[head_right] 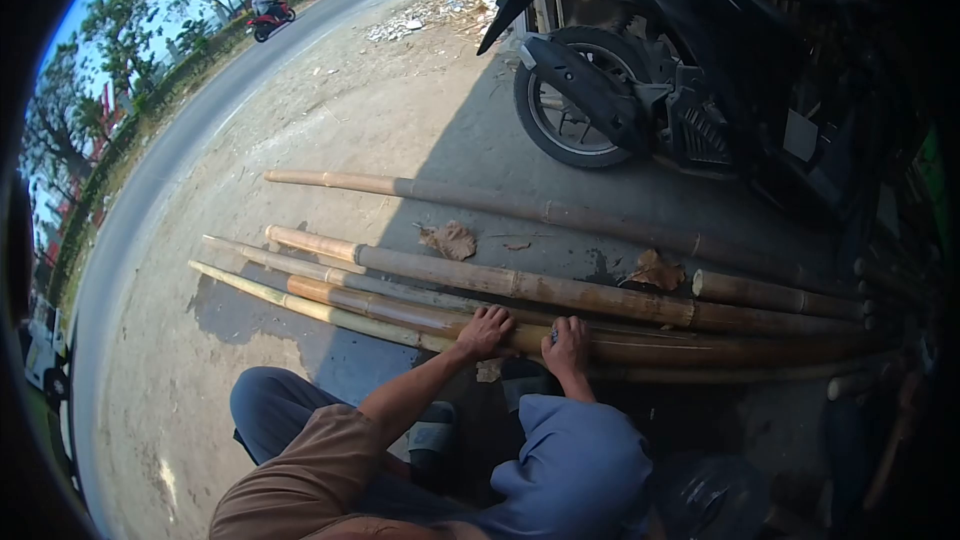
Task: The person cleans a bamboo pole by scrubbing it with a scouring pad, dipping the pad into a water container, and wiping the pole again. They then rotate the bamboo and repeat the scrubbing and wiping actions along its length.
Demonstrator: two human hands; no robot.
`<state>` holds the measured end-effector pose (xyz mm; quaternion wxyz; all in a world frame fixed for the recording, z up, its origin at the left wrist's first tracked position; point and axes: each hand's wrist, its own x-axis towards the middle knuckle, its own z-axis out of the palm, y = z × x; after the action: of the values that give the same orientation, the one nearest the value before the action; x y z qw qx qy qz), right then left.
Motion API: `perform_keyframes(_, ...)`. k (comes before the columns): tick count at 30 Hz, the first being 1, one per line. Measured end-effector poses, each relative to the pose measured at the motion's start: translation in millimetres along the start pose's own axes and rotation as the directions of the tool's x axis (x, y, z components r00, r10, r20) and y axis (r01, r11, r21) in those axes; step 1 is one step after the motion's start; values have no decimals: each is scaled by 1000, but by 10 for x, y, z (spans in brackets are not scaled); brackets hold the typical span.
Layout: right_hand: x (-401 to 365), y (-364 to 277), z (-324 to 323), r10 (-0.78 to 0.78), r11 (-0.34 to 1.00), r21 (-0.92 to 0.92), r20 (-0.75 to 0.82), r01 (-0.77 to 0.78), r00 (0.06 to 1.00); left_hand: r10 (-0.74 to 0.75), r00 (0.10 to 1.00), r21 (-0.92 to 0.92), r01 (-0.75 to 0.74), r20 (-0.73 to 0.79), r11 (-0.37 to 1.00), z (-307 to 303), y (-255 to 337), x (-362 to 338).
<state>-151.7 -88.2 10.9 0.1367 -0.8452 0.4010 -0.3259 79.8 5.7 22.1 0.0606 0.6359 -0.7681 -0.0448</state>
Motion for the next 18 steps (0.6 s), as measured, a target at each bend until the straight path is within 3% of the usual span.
perform_keyframes(4,43,490,-334,119,993,-20,-3,-119,993,86,993,-78,-80,78,994,59,-194,150)
perform_keyframes(5,56,726,-505,219,974,-53,1,-219,976,102,990,-110,-92,94,990,42,-245,197)
perform_keyframes(8,17,1567,-1155,375,884,-220,-196,-413,906,137,985,-204,-113,106,972,45,-353,233)
perform_keyframes(10,-46,2200,-1482,465,818,-249,-243,-518,851,143,984,-209,-118,110,971,8,-333,250)
perform_keyframes(13,4,1981,-1547,471,703,-413,-340,-579,814,163,981,-208,-139,104,968,63,-372,284)
perform_keyframes(15,43,1481,-1124,439,776,-359,-281,-518,853,168,980,-210,-143,110,967,65,-382,302)
perform_keyframes(16,58,1242,-778,433,832,-303,-170,-465,885,167,980,-209,-142,111,968,56,-375,317)
perform_keyframes(18,46,399,-252,210,969,-124,-43,-214,977,166,978,-206,-138,125,969,35,-396,296)
